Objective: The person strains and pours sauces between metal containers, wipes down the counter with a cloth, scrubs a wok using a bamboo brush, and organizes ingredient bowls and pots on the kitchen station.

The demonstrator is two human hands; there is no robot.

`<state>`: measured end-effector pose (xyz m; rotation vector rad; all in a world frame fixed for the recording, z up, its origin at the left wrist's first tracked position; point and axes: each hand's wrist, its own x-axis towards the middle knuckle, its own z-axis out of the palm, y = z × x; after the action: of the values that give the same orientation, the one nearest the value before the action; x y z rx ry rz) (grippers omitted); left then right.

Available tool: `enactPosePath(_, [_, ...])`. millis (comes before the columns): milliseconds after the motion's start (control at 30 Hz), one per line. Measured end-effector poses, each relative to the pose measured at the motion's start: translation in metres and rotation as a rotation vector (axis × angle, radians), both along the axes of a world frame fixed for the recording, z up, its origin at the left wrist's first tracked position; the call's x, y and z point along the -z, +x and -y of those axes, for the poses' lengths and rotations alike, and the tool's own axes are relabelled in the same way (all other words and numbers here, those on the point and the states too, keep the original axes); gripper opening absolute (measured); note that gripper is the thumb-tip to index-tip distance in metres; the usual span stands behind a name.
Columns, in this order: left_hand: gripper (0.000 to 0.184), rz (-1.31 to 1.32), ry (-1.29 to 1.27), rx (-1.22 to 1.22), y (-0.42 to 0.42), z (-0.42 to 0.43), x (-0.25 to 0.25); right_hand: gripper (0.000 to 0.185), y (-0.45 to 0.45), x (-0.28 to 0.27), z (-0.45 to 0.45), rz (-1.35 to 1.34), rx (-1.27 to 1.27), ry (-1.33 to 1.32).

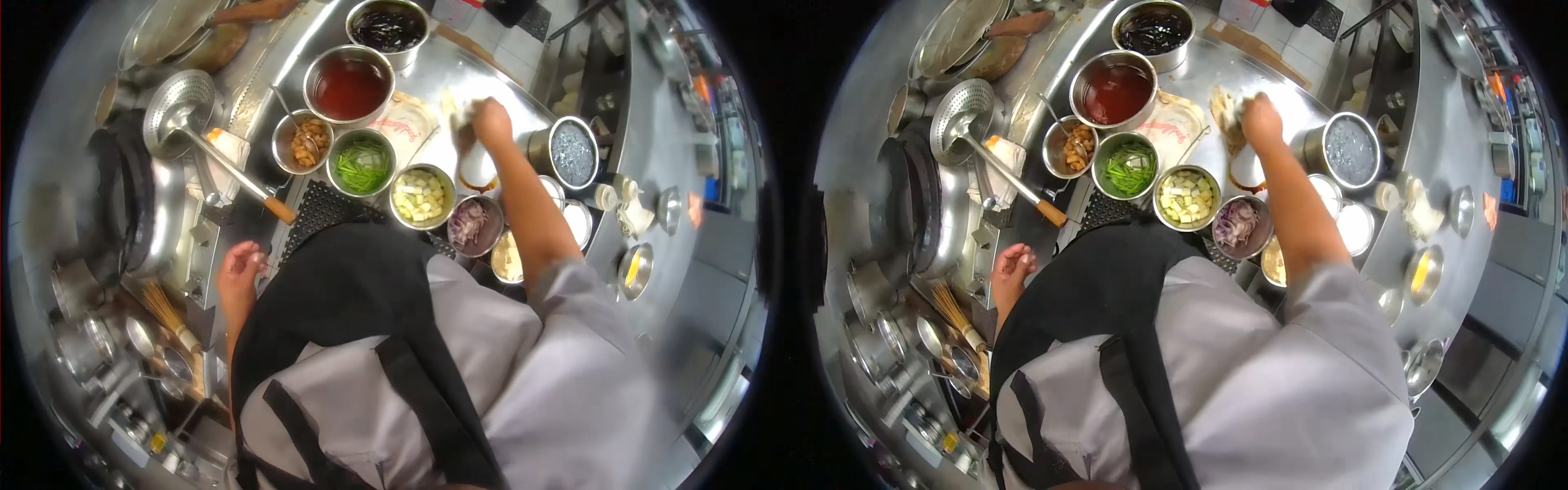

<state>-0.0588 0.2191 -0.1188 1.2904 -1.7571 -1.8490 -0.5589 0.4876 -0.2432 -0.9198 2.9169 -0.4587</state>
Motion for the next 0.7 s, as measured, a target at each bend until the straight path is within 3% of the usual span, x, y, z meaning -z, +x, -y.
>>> enactPosePath(67, [0.027, 0.087, 0.028, 0.058, 0.001, -0.003, 0.003, 0.018, -0.047, 0.030, 0.039, 0.030, -0.025, -0.066])
enactPosePath(133, [0.026, 0.117, -0.013, 0.094, 0.000, -0.003, 0.005, 0.017, -0.009, -0.015, 0.072, 0.490, 0.190, -0.318])
enactPosePath(167, [0.026, 0.146, -0.062, 0.138, -0.002, 0.001, 0.005, 0.015, 0.007, -0.003, 0.073, -0.035, -0.146, 0.106])
enactPosePath(233, [0.026, 0.132, -0.082, 0.134, -0.002, 0.007, -0.001, 0.016, 0.039, -0.023, 0.041, -0.029, -0.390, 0.070])
enactPosePath(333, [0.024, 0.102, -0.092, 0.079, 0.014, 0.013, 0.007, 0.020, 0.014, -0.031, 0.002, 0.023, -0.083, 0.141])
enactPosePath(433, [0.023, 0.115, -0.087, 0.060, 0.027, 0.017, 0.017, 0.028, -0.041, -0.018, 0.003, -0.096, -0.020, 0.240])
enactPosePath(500, [0.022, 0.151, -0.084, 0.088, 0.027, 0.016, 0.019, 0.028, -0.037, -0.019, 0.034, -0.101, -0.098, 0.116])
enactPosePath(567, [0.022, 0.179, -0.147, 0.124, 0.025, 0.013, 0.020, 0.030, -0.005, -0.020, 0.057, -0.068, -0.263, 0.207])
enactPosePath(600, [0.022, 0.181, -0.145, 0.128, 0.027, 0.013, 0.018, 0.031, 0.022, -0.036, 0.055, -0.040, -0.351, 0.275])
enactPosePath(633, [0.021, 0.188, -0.135, 0.116, 0.028, 0.013, 0.015, 0.019, 0.033, -0.018, 0.041, -0.101, -0.392, 0.176])
enactPosePath(700, [0.021, 0.196, -0.130, 0.099, 0.038, 0.018, 0.018, 0.021, 0.041, -0.009, -0.002, -0.248, -0.488, 0.026])
